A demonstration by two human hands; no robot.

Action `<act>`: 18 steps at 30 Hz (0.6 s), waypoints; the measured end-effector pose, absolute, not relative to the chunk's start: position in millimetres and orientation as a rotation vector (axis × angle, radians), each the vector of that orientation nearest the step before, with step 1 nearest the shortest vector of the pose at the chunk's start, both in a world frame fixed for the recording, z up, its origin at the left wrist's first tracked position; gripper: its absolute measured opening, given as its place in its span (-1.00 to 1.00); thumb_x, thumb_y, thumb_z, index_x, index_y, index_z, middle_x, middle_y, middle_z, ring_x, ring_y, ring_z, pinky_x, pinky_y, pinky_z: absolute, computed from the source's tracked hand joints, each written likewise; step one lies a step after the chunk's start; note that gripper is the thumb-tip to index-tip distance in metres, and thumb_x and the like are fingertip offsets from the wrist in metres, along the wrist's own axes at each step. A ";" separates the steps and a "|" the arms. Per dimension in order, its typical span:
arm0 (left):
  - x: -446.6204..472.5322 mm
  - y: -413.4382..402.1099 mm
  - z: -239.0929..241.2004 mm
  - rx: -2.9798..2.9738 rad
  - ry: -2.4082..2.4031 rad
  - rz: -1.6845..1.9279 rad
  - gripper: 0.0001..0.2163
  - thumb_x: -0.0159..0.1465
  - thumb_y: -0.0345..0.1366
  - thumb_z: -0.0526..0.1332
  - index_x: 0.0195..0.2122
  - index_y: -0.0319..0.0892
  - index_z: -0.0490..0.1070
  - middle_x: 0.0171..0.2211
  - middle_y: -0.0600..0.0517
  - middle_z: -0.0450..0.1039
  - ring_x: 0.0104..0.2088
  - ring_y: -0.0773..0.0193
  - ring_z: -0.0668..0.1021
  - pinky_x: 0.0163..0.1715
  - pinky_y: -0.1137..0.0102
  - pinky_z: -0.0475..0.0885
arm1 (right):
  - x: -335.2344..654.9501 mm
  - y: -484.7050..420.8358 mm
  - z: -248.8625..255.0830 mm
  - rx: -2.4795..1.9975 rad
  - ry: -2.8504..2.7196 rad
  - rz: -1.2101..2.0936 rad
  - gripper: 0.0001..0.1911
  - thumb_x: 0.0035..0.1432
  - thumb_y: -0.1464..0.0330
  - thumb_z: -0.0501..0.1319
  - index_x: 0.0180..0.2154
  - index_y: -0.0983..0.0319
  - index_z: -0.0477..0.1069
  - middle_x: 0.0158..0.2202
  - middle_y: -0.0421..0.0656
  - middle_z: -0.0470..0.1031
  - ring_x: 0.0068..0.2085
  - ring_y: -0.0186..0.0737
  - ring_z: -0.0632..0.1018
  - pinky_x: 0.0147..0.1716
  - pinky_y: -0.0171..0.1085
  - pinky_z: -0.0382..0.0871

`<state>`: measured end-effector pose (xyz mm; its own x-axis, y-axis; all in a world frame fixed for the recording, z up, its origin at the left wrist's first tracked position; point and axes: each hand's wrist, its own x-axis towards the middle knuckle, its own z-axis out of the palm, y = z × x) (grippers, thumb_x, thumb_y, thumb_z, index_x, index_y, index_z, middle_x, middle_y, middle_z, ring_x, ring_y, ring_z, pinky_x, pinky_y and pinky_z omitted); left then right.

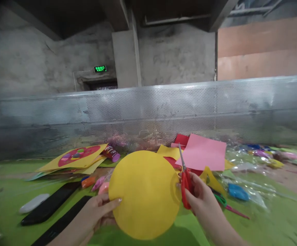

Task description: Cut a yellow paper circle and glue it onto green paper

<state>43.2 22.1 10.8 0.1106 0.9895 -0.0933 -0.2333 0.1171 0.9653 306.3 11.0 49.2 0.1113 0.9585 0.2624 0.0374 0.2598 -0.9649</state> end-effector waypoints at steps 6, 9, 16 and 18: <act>41.3 22.7 13.5 0.861 1.056 1.301 -0.68 -0.12 -0.29 0.38 -0.34 -0.31 0.44 -0.37 -0.13 0.56 -0.36 0.07 0.58 -0.44 0.37 0.53 | 311.9 14.6 42.5 -1.179 -1.079 0.760 -0.56 -0.05 0.10 0.17 -0.17 0.24 0.33 -0.45 -0.17 0.41 -0.50 -0.26 0.40 -0.67 -0.40 0.32; 42.7 21.0 17.9 0.847 1.112 1.351 -0.67 -0.12 -0.34 0.38 -0.32 -0.32 0.42 -0.35 -0.16 0.55 -0.33 0.04 0.57 -0.50 0.38 0.53 | 313.1 21.1 35.2 -1.223 -0.963 0.773 -0.56 -0.07 0.11 0.19 -0.19 0.24 0.31 -0.37 -0.13 0.40 -0.37 -0.17 0.44 -0.66 -0.39 0.33; 47.2 15.3 23.7 0.822 1.130 1.395 -0.75 -0.09 -0.41 0.37 -0.37 -0.31 0.40 -0.33 -0.16 0.54 -0.36 0.08 0.58 -0.61 0.43 0.53 | 311.3 21.5 28.4 -1.282 -1.028 0.818 -0.62 -0.03 0.11 0.16 -0.22 0.21 0.31 -0.40 -0.13 0.37 -0.41 -0.17 0.45 -0.67 -0.36 0.32; 47.8 15.3 22.7 0.829 1.126 1.399 -0.76 -0.09 -0.41 0.36 -0.38 -0.30 0.40 -0.34 -0.15 0.54 -0.37 0.08 0.58 -0.61 0.42 0.53 | 309.8 18.5 28.8 -1.287 -1.076 0.791 -0.61 -0.03 0.10 0.16 -0.21 0.21 0.30 -0.39 -0.13 0.39 -0.40 -0.15 0.46 -0.67 -0.35 0.31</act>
<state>47.8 15.3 22.7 -0.1508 0.9825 -0.1093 -0.3161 0.0568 0.9470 309.8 18.5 28.8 0.3363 0.9247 0.1784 0.1056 0.1512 -0.9829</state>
